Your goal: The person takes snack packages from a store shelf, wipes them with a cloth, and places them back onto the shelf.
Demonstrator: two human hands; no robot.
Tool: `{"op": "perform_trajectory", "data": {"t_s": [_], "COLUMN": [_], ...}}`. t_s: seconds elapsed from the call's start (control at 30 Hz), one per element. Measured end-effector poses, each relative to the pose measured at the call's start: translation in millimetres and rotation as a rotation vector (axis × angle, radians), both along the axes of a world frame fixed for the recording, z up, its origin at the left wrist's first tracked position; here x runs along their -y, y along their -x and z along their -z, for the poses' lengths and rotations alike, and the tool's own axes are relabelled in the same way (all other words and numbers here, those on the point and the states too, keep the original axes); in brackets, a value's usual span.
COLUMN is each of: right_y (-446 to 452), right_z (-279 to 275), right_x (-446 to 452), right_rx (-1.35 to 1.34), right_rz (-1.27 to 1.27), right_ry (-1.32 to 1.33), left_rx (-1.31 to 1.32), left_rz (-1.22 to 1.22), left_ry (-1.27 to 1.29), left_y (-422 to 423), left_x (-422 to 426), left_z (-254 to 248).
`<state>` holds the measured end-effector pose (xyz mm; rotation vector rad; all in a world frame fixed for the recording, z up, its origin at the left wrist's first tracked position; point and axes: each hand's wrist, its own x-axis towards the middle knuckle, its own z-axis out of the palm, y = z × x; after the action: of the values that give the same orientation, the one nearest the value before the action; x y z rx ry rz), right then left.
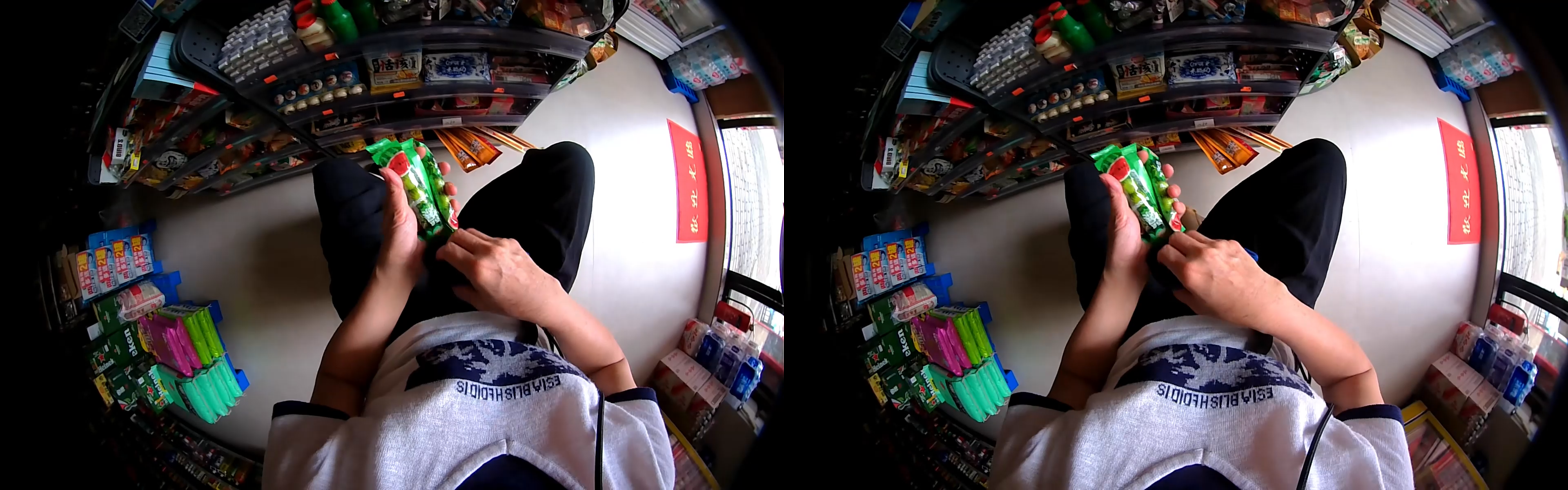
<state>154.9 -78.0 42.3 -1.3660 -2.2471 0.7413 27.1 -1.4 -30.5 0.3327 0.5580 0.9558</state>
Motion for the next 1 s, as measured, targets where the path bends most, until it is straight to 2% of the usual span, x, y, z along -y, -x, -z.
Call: {"op": "perform_trajectory", "data": {"t_s": [0.07, 0.13, 0.2, 0.27, 0.3, 0.33, 0.4, 0.43, 0.47, 0.53, 0.6, 0.67, 0.8, 0.87, 0.93, 0.97, 1.0], "right_y": [-8.0, -17.1, -26.7, -26.0, -21.3, -15.6, -6.5, 0.2, 5.1, 9.6, 9.5, 3.9, -16.7, -27.4, -25.9, -21.6, -16.3], "right_z": [-5.8, -25.9, -39.5, -46.8, -42.8, -34.3, -7.5, 5.7, 15.9, 19.8, 20.3, 20.6, 5.7, 14.5, 8.8, 14.1, 14.3], "right_x": [3.0, -0.1, -8.2, -18.3, -24.7, -32.4, -45.0, -46.1, -46.5, -39.3, -29.4, -24.8, -18.5, -19.5, -21.0, -19.4, -18.8], "right_rx": [-0.041, -0.262, -0.4, -0.368, -0.325, -0.281, -0.048, 0.062, 0.17, 0.194, 0.158, 0.145, -0.034, -0.192, -0.346, -0.311, -0.31], "right_rz": [-0.035, -0.089, -0.032, 0.192, 0.306, 0.417, 0.42, 0.374, 0.327, 0.289, 0.232, 0.213, 0.062, 0.094, 0.336, 0.448, 0.451], "right_ry": [0.048, 0.23, 0.163, -0.061, -0.144, -0.228, -0.289, -0.324, -0.354, -0.359, -0.226, -0.24, 0.193, 0.079, 0.119, 0.056, 0.058], "left_rx": [0.102, 0.061, 0.108, 0.14, 0.267, 0.101, -0.054, -0.021, 0.014, -0.019, 0.044, 0.113, -0.024, -0.026, -0.005, -0.1, -0.196], "left_rz": [-0.005, 0.029, 0.048, 0.054, 0.141, 0.125, 0.002, 0.045, 0.114, 0.094, 0.054, 0.013, -0.022, 0.035, 0.015, -0.053, -0.12], "left_ry": [0.041, -0.021, -0.041, 0.057, 0.025, 0.066, -0.064, -0.078, 0.063, 0.1, 0.128, 0.148, 0.202, 0.134, 0.135, 0.075, 0.018], "left_y": [2.3, 5.1, 3.3, -1.6, 2.6, 1.7, -11.8, -10.6, -8.3, -4.1, -3.5, -6.1, -2.2, -0.1, -1.3, -3.0, -5.0], "left_x": [-3.8, -6.5, -6.2, 0.2, 2.6, 7.2, 18.0, 19.2, 18.2, 14.4, 14.9, 12.8, 7.2, 4.6, 5.0, 5.6, 6.5], "left_z": [6.8, 5.0, 3.4, -5.4, 6.0, 4.3, 0.1, 1.2, 12.4, 19.3, 23.4, 22.9, 12.1, 12.2, 11.2, 11.2, 8.8]}}
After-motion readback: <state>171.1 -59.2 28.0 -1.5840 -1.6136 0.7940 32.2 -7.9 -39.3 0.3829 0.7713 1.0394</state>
